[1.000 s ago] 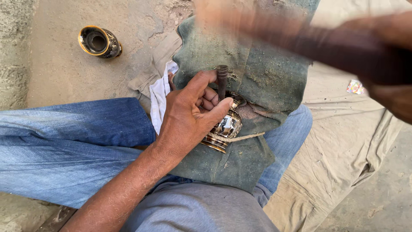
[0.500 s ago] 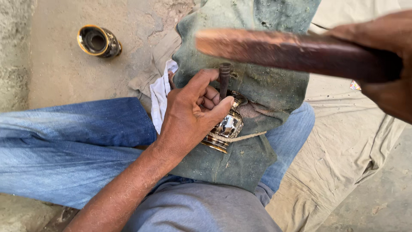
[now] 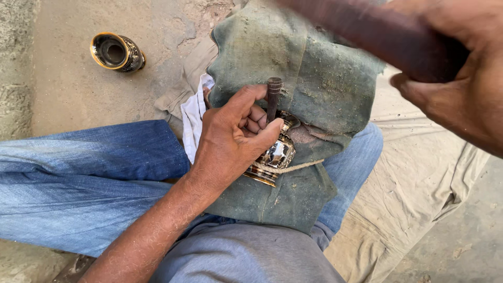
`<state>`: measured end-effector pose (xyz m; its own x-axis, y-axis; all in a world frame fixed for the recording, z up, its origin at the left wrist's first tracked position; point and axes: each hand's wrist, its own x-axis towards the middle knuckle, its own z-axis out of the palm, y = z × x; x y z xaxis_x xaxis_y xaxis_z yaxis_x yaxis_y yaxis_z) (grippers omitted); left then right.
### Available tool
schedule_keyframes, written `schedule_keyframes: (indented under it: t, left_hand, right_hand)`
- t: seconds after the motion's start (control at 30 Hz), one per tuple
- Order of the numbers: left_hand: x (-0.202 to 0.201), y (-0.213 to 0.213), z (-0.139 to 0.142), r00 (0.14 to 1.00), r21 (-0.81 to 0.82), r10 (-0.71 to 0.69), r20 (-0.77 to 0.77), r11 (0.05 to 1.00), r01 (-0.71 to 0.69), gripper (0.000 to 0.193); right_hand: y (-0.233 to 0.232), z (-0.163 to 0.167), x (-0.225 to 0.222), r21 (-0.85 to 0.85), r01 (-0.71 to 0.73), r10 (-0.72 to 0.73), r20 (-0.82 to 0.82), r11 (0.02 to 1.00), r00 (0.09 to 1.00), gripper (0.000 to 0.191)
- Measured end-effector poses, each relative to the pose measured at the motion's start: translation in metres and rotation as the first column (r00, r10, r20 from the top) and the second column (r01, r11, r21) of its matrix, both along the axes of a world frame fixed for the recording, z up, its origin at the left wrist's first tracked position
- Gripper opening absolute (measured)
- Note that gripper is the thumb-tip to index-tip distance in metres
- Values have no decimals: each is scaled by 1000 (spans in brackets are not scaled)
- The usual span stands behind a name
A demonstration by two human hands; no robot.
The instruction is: The person sits cross-legged and repeatedly strikes a small ornate metal cup with a wooden mallet while holding a chisel against it. The cup is secured on the lap with a cloth and rope. The person occasionally repositions the chisel and adjusts the cup's orientation.
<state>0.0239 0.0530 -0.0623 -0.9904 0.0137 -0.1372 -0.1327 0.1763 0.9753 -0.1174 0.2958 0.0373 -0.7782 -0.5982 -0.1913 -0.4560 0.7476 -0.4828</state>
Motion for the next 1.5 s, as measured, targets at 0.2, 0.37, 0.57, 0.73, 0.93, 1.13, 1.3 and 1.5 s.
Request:
schedule_keyframes:
  t: [0.2,0.37,0.57,0.73,0.93,1.13,1.3,1.5]
  left_hand:
    - [-1,0,1,1000,0,-7,6,1000,7,40]
    - [-3,-1,2,1000,-44,-10,8,999,11,39]
    - [-3,-1,1,1000,-49,-28,-1,998,28,38]
    - [-3,1,4,999,-41,-10,44,999,12,36]
    - [2,-3,12,997,65,56,-48,996,-53,36]
    - [5,-9,10,993,-31,-79,-85,997,76,45]
    - [0,-6,7,980,-145,-190,-67,973,179,42]
    - [-4,-7,10,980,-131,-196,-46,973,189,50]
  right_hand:
    - [10,-1,-6,71,-80,85,-65,994,994,54]
    - [30,-14,-8,-13,-85,85,-41,996,996,54]
    - [48,-27,-5,-10,-99,98,-53,995,994,50]
    - [56,-38,-9,165,242,-280,268,956,922,36]
    - [72,-31,-14,201,90,-104,64,976,992,39]
    - [92,-29,22,-209,622,-515,399,755,759,28]
    - [94,-23,52,-60,445,-426,199,894,883,68]
    - [89,-9,68,266,237,-203,-148,934,968,61]
